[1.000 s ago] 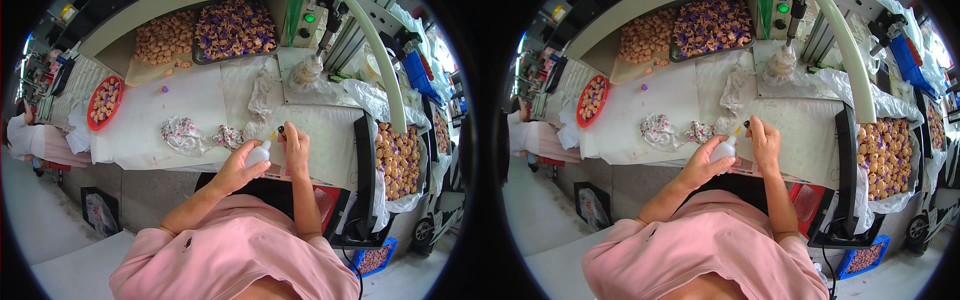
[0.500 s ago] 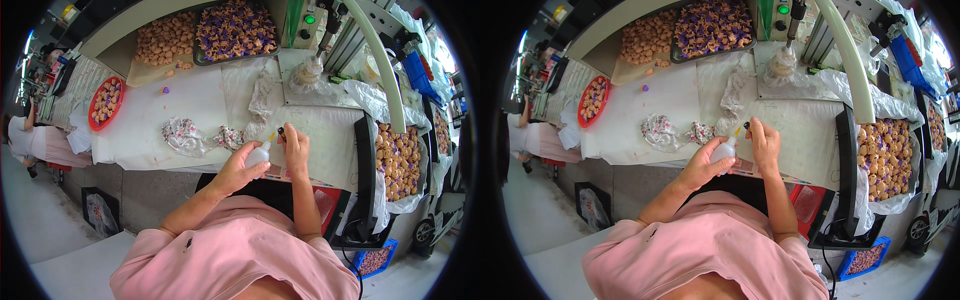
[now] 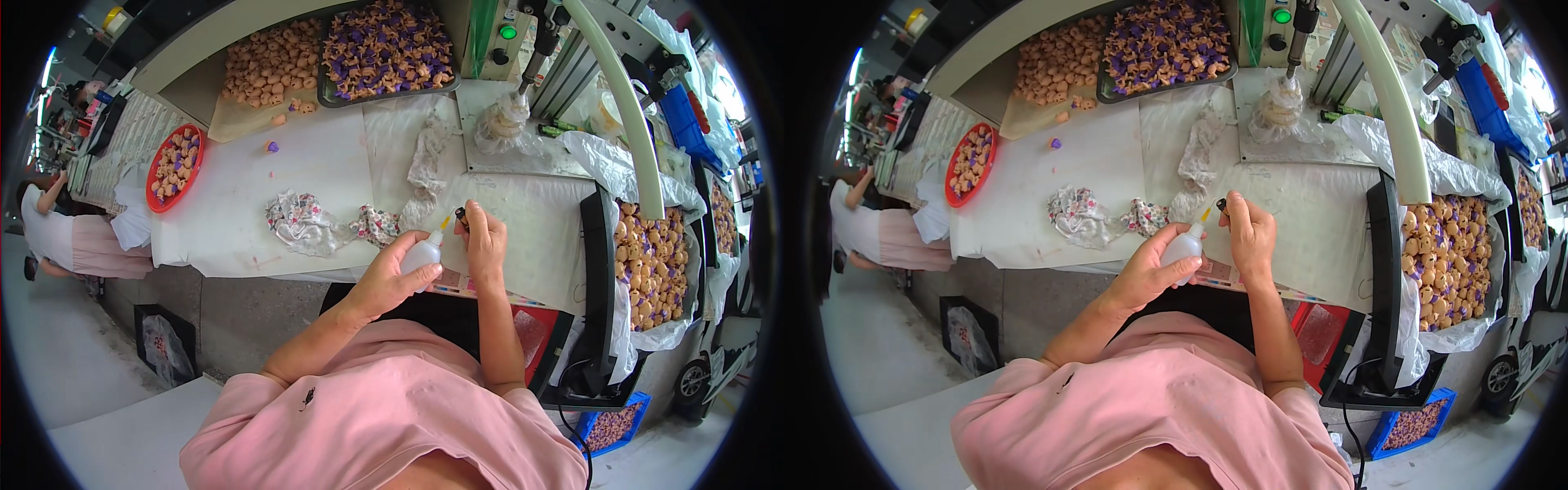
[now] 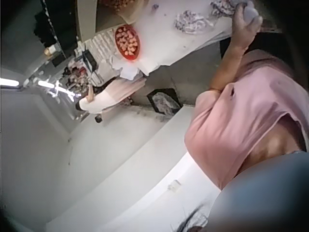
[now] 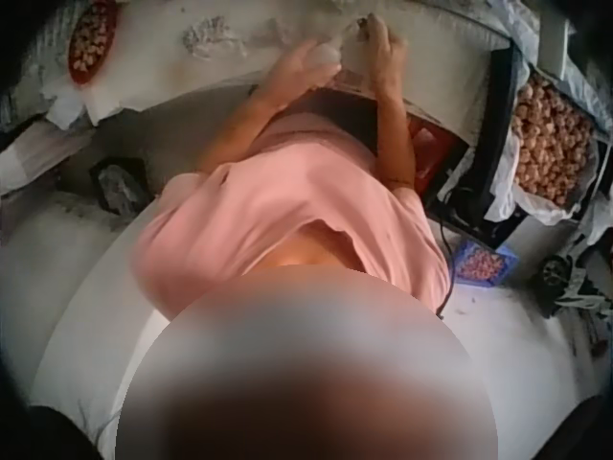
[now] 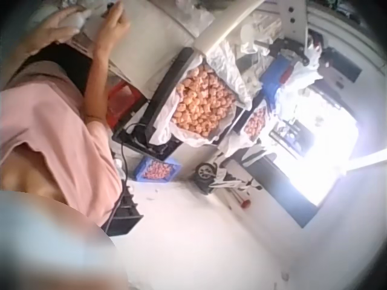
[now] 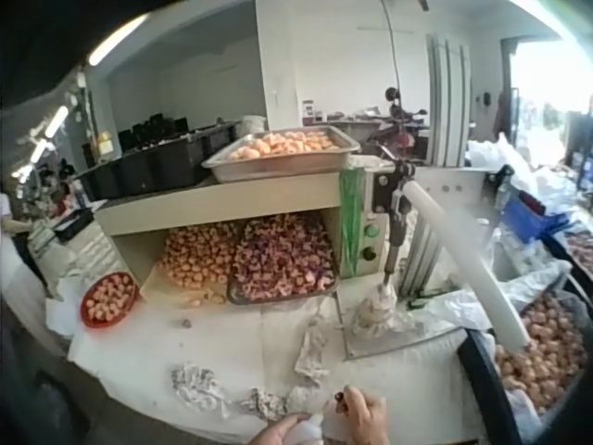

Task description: Assembling small pottery figurines by applying adhesive and attaching hair/hat pieces to clay heads.

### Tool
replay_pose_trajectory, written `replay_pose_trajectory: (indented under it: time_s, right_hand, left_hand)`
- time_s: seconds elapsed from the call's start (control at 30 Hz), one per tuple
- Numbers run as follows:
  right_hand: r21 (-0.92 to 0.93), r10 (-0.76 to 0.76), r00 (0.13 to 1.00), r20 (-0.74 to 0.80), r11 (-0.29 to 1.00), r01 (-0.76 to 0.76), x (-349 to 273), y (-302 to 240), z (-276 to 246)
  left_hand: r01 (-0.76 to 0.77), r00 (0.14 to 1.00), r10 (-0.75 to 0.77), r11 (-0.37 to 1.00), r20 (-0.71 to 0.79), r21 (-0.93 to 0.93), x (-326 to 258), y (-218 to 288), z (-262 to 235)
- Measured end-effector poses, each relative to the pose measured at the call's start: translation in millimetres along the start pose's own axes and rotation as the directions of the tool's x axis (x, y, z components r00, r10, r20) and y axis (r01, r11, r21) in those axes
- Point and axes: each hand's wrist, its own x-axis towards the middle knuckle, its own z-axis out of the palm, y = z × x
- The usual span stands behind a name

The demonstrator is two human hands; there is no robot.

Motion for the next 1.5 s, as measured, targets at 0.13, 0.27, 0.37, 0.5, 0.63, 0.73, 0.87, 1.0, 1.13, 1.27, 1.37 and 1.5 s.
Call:
replay_pose_trajectory:
  time_s: [0.13, 0.27, 0.37, 0.5, 0.63, 0.73, 0.87, 1.0, 1.13, 1.27, 1.37, 1.5]
  right_hand:
    - [-0.002, 0.001, 1.000, -0.005, 1.000, -0.001, 0, 0, 1]
    - [-0.029, -0.001, 1.000, -0.002, 1.000, 0.001, 0, -1, 2]
    - [-0.028, 0.008, 1.000, 0.005, 1.000, -0.008, 0, -4, 1]
    - [-0.034, 0.016, 1.000, -0.006, 0.999, -0.017, -1, -3, 0]
    - [-0.046, 0.018, 0.998, -0.057, 0.999, -0.021, 0, 4, -7]
    - [-0.522, -0.478, 0.869, -0.128, 0.777, 0.351, 7, 8, -22]
    - [-0.840, -0.525, 0.837, -0.154, 0.516, 0.169, 17, 6, -41]
    - [-0.872, -0.740, 0.669, -0.072, 0.373, 0.319, 4, -4, -36]
    - [-0.386, -0.440, 0.867, 0.234, 0.776, 0.498, -24, -8, -15]
    - [-0.103, -0.246, 0.935, 0.256, 0.955, 0.280, -29, 2, 13]
    - [0.052, -0.157, 0.961, 0.227, 0.987, 0.149, -24, 3, 17]
    - [0.179, -0.147, 0.974, 0.174, 0.977, 0.115, -16, -2, 11]
  left_hand:
    - [0.022, 1.000, -0.022, 1.000, -0.003, 0.004, 0, 0, 0]
    - [-0.009, 1.000, 0.009, 1.000, 0.003, -0.004, 1, -2, -1]
    - [-0.002, 1.000, 0.002, 1.000, 0.007, 0.009, 1, -2, -1]
    - [-0.010, 1.000, 0.010, 1.000, -0.003, 0.007, 1, -2, -1]
    - [-0.005, 1.000, 0.005, 1.000, 0.005, 0.005, 1, -3, -4]
    - [-0.032, 0.999, 0.034, 0.994, 0.015, -0.108, -1, -5, -7]
    - [-0.119, 0.992, 0.125, 0.978, 0.024, -0.173, 4, -10, -11]
    - [-0.203, 0.978, 0.206, 0.975, 0.024, -0.090, 16, -18, -8]
    - [-0.204, 0.977, 0.208, 0.974, 0.036, -0.096, 22, -22, -3]
    - [-0.376, 0.916, 0.398, 0.820, 0.044, 0.431, 24, -16, -1]
    - [-0.412, 0.907, 0.407, 0.814, 0.104, 0.409, 24, -3, -23]
    - [-0.383, 0.770, 0.633, 0.561, -0.082, 0.734, 42, 26, -112]
